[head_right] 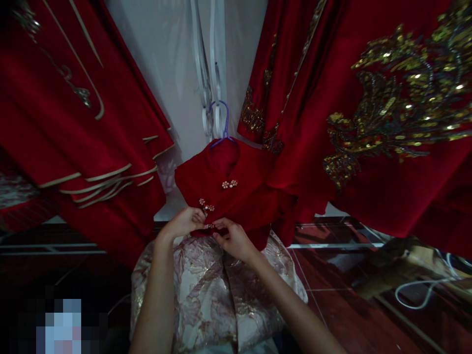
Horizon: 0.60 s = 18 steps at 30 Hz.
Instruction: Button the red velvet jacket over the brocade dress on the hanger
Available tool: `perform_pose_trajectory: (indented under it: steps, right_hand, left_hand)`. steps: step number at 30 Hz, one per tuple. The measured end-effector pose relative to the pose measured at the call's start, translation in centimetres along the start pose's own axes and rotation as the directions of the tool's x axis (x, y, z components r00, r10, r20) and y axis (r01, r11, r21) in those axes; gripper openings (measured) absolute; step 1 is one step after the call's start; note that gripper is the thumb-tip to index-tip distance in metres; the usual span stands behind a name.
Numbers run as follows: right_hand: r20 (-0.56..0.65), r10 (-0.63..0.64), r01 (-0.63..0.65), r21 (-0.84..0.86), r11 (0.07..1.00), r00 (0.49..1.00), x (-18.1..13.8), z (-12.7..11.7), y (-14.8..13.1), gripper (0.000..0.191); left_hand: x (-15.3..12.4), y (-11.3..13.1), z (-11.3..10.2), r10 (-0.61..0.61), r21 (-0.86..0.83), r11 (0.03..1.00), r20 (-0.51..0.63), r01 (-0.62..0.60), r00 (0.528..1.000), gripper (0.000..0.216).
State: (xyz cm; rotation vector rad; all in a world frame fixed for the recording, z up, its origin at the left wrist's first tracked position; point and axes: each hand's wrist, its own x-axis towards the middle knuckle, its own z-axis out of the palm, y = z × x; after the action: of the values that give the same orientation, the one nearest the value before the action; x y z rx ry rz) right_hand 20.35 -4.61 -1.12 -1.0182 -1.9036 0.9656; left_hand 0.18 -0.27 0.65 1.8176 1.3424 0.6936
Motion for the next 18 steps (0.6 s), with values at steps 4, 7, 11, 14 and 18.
perform_pose_trajectory:
  steps: [4,7,11,14,18]
  right_hand:
    - [-0.005,0.005,-0.005,0.037,0.999,1.000,0.0,0.4,0.1,0.025]
    - [0.001,-0.029,0.029,0.039,0.999,1.000,-0.1,0.6,0.0,0.026]
    - [-0.034,-0.051,0.048,-0.093,0.995,0.998,-0.3,0.4,-0.9,0.029]
    - [-0.068,-0.027,0.015,-0.161,0.987,0.997,-0.3,-0.7,-2.2,0.024]
    - [0.025,-0.040,0.043,-0.127,0.991,0.999,-0.5,-2.8,-4.0,0.020]
  left_hand:
    - [-0.3,0.1,-0.2,0.011,0.003,1.000,0.016,-0.011,1.000,0.015]
    - [-0.8,0.8,-0.2,0.011,-0.063,0.998,0.141,-0.002,0.990,0.015]
    - [-1.6,2.7,-0.2,0.080,-0.181,0.983,0.341,-0.017,0.937,0.023]
    - [-2.0,3.5,-0.4,0.057,-0.344,0.936,0.346,0.070,0.936,0.032]
    - [-1.7,3.4,-0.8,-0.103,-0.561,0.808,0.168,0.181,0.980,0.041]
